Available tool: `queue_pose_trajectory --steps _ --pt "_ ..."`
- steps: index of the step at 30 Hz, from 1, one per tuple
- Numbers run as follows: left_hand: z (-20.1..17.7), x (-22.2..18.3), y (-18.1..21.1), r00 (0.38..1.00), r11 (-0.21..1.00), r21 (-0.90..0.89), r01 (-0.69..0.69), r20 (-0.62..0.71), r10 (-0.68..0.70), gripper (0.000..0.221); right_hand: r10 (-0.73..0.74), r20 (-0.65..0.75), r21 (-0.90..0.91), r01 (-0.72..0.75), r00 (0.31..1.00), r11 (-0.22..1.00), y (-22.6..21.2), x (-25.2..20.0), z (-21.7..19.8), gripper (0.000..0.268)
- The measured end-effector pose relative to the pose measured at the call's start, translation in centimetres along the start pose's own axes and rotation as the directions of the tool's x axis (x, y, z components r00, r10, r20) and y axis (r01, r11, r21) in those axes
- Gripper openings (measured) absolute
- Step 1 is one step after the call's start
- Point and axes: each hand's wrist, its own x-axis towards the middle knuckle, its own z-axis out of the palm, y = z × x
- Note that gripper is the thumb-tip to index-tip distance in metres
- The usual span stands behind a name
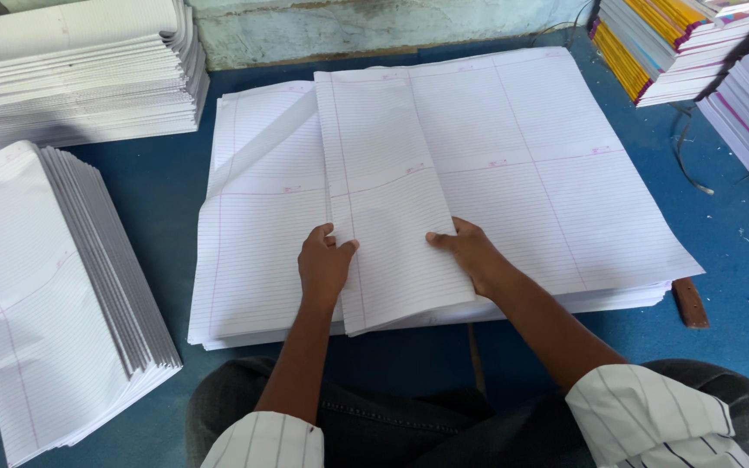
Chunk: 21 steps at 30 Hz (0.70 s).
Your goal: The person folds large lined paper sheets in half, presses the crease with a wooden block, and stacks the folded sheets. The person repeats this process for multiple sheets, aligning edges and smoothing folds.
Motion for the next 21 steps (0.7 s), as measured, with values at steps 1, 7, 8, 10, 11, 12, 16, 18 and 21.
queue_pose_trajectory --steps 1,7,8,10,11,12,16,18,21 --pt "-0.2 -0.2 0.4 0.999 0.998 -0.055 0.038 0.018 -0.037 0.07 -0.004 0.009 0.045 0.003 1.0 0.999 -0.2 -0.1 0.0 0.059" --pt "-1.7 -0.5 1.9 0.946 0.902 -0.301 0.309 0.198 -0.258 0.079 0.004 0.044 0.228 -0.014 0.999 0.974 0.1 0.1 -0.8 0.067" --pt "-1.9 -0.3 1.9 0.933 0.874 -0.347 0.34 0.243 -0.266 0.075 -0.009 0.06 0.255 -0.006 0.998 0.967 0.2 0.3 -0.8 0.067" --pt "-2.0 -0.1 1.8 0.909 0.813 -0.428 0.395 0.312 -0.277 0.073 -0.021 0.081 0.287 -0.003 0.997 0.958 0.4 0.5 -0.9 0.069" --pt "-1.8 0.1 1.7 0.898 0.78 -0.464 0.419 0.336 -0.283 0.073 -0.02 0.087 0.292 -0.006 0.996 0.956 0.4 0.5 -0.9 0.07" --pt "-1.6 0.2 1.4 0.887 0.745 -0.497 0.445 0.361 -0.289 0.074 -0.017 0.093 0.296 -0.011 0.996 0.955 0.4 0.5 -0.8 0.07" --pt "-0.9 0.9 0.8 0.909 0.824 -0.422 0.378 0.338 -0.244 0.062 -0.02 0.06 0.172 0.009 0.998 0.985 -0.1 -0.1 -0.4 0.067" --pt "-0.9 0.9 0.5 0.932 0.878 -0.382 0.286 0.323 -0.163 0.056 -0.025 0.008 0.036 0.024 1.0 0.999 -0.5 -0.5 0.2 0.063" --pt "-0.7 0.8 0.6 0.973 0.97 -0.191 0.151 0.202 -0.112 0.053 -0.053 -0.023 -0.082 0.051 0.998 0.995 -1.0 -1.1 1.1 0.062"
